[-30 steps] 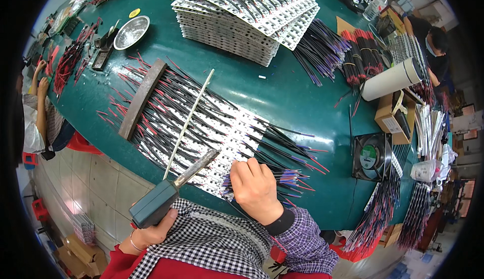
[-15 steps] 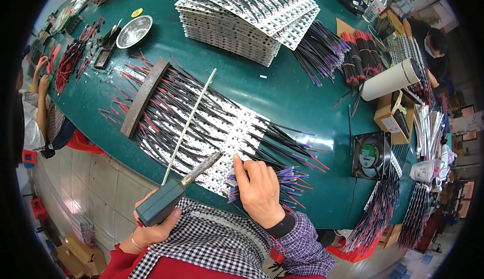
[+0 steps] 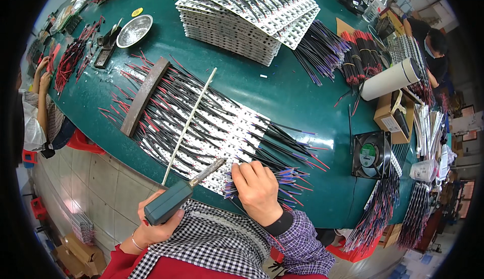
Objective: The person solders wire connections on circuit boards using a handheld soldering iron and aligns the wires across the boards by hand and with a stick.
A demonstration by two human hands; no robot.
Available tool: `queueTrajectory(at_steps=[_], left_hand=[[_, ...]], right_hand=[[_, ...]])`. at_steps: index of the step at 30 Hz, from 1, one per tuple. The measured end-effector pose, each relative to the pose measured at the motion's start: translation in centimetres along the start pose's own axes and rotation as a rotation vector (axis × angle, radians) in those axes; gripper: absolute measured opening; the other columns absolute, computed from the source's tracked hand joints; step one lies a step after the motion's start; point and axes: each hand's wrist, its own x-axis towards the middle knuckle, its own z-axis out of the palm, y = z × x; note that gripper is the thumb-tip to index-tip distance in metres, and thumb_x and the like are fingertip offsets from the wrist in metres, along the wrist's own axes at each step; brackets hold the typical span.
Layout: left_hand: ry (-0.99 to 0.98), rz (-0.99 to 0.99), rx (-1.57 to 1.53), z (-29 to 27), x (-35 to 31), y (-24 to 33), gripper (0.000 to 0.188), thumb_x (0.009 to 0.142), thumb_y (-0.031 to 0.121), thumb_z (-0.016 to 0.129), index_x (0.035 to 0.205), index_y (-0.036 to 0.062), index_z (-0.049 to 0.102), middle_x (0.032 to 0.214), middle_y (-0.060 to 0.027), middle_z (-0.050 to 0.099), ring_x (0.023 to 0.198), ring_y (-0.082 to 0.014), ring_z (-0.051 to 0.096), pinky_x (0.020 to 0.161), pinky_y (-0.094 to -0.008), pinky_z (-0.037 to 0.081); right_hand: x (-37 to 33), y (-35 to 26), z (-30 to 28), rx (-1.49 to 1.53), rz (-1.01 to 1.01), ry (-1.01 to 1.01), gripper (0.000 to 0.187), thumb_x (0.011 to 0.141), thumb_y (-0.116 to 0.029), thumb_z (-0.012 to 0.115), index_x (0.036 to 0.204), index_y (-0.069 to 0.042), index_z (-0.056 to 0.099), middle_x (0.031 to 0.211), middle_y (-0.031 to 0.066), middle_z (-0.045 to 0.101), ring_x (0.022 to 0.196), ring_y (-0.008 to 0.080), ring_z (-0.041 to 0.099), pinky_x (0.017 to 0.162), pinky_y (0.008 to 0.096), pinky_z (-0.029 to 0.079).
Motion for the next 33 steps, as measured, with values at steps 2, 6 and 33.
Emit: queueTrajectory(at_steps=[2,6,33], left_hand=[[-0.027,-0.054,-0.011,-0.04,-0.06,0.19,0.027,0.072,-0.006,0.077,0.097,-0.0079,0.067,0.094,-0.0169,0.07,0.08,-0.0254,0.07,0.074,-0.0312,0.055],[-0.043,-0.056,-0.01,-0.08,0.1,0.19,0.027,0.071,-0.006,0.076,0.097,-0.0076,0.067,0.093,-0.0167,0.07,0.078,-0.0248,0.07,0.073,-0.0306,0.054],[-0.012,-0.03,0.031,-0.18,0.13,0.8,0.021,0.071,-0.006,0.076,0.09,-0.0061,0.069,0.089,-0.0152,0.069,0.074,-0.0256,0.069,0.068,-0.0323,0.055]], right_hand=[[-0.01,-0.01,0.0,-0.001,0.0,-0.001,0.031,0.073,-0.005,0.064,0.103,0.0,0.069,0.091,0.0055,0.059,0.083,0.0214,0.058,0.066,0.0335,0.045],[0.18,-0.06,-0.11,0.071,0.03,0.018,0.05,0.054,0.005,0.063,0.103,0.002,0.069,0.086,0.0083,0.059,0.08,0.0274,0.059,0.065,0.0373,0.046],[0.13,0.06,0.04,0.012,0.01,0.009,0.026,0.074,-0.006,0.064,0.099,-0.001,0.068,0.089,0.0048,0.058,0.081,0.0206,0.058,0.064,0.0327,0.043]])
